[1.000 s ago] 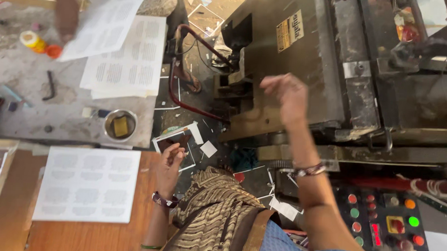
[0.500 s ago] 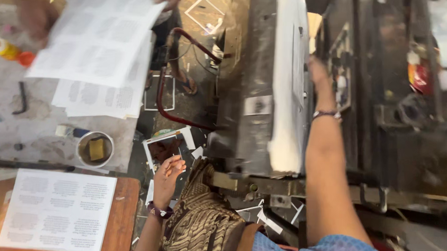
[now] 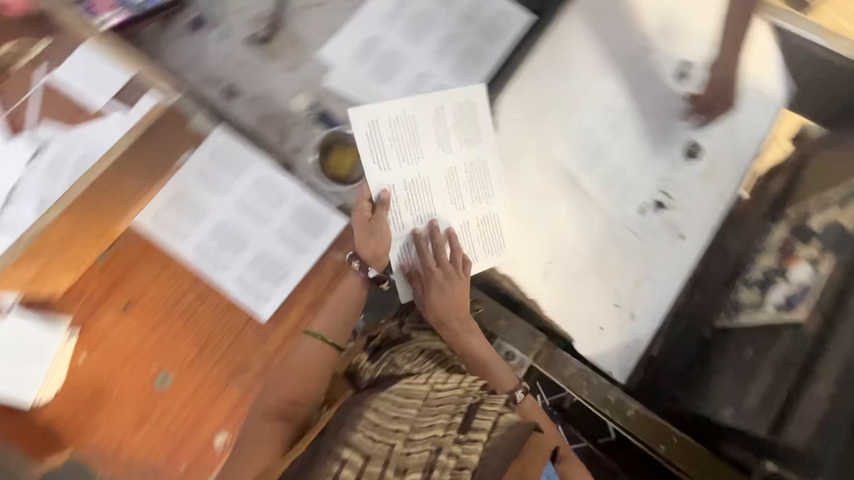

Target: The person sorts a pile of printed sheets on a wooden table, aligns them, and repeatedly places them into a nearby machine. The person also gathers loose sheets from the floor and continues sorting and feeding them into the machine.

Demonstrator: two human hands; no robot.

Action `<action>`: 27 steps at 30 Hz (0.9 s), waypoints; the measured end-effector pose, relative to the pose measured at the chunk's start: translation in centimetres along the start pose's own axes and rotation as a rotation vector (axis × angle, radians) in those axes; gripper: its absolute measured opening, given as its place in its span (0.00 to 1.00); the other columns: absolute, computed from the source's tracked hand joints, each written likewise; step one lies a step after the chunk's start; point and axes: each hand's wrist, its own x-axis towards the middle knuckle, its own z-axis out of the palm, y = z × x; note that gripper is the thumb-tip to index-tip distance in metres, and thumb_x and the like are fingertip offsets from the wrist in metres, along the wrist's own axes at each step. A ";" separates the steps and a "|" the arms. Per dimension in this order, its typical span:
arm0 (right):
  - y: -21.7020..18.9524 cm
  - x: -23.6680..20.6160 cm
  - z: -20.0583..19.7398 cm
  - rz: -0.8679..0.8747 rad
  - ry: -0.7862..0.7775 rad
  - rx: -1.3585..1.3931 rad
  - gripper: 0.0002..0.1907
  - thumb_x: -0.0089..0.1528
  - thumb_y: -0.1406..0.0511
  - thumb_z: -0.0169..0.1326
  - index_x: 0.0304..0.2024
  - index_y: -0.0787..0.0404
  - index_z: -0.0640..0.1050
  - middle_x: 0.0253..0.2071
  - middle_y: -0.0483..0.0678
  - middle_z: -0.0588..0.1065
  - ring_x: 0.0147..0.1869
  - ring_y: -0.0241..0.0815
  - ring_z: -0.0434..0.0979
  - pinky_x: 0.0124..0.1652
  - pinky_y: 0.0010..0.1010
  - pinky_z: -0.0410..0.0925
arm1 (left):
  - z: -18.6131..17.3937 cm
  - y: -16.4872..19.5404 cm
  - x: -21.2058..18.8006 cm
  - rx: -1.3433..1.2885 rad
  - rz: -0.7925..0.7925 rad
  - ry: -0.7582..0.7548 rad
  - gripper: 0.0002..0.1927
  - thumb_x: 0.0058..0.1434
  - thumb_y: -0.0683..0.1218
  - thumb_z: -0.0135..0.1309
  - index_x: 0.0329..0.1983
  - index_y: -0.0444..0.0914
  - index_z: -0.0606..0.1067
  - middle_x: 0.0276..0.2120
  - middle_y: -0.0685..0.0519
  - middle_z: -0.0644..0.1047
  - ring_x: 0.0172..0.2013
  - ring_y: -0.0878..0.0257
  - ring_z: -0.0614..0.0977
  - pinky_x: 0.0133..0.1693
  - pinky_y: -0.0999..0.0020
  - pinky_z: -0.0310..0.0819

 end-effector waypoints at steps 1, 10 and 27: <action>-2.4 -0.1 -0.2 -0.044 -0.036 0.021 0.33 0.64 0.57 0.55 0.70 0.59 0.67 0.74 0.55 0.59 0.76 0.62 0.55 0.65 0.54 0.58 | -2.4 0.9 -0.4 -0.070 -0.031 0.077 0.19 0.74 0.41 0.47 0.66 0.30 0.67 0.54 0.48 0.78 0.51 0.62 0.77 0.53 0.67 0.74; -13.6 2.3 0.4 -0.425 -0.280 0.327 0.25 0.68 0.61 0.53 0.66 0.62 0.69 0.72 0.56 0.62 0.78 0.57 0.56 0.68 0.49 0.57 | -27.1 5.7 -3.2 -0.296 0.022 0.618 0.17 0.70 0.37 0.46 0.62 0.33 0.68 0.51 0.52 0.78 0.47 0.65 0.79 0.50 0.68 0.77; -6.0 -2.1 -2.5 0.108 -0.132 0.512 0.13 0.58 0.75 0.58 0.47 0.65 0.81 0.44 0.52 0.77 0.43 0.42 0.83 0.43 0.29 0.76 | -30.9 2.0 1.3 0.405 0.079 0.956 0.26 0.60 0.30 0.46 0.63 0.31 0.67 0.51 0.44 0.78 0.49 0.57 0.81 0.50 0.63 0.75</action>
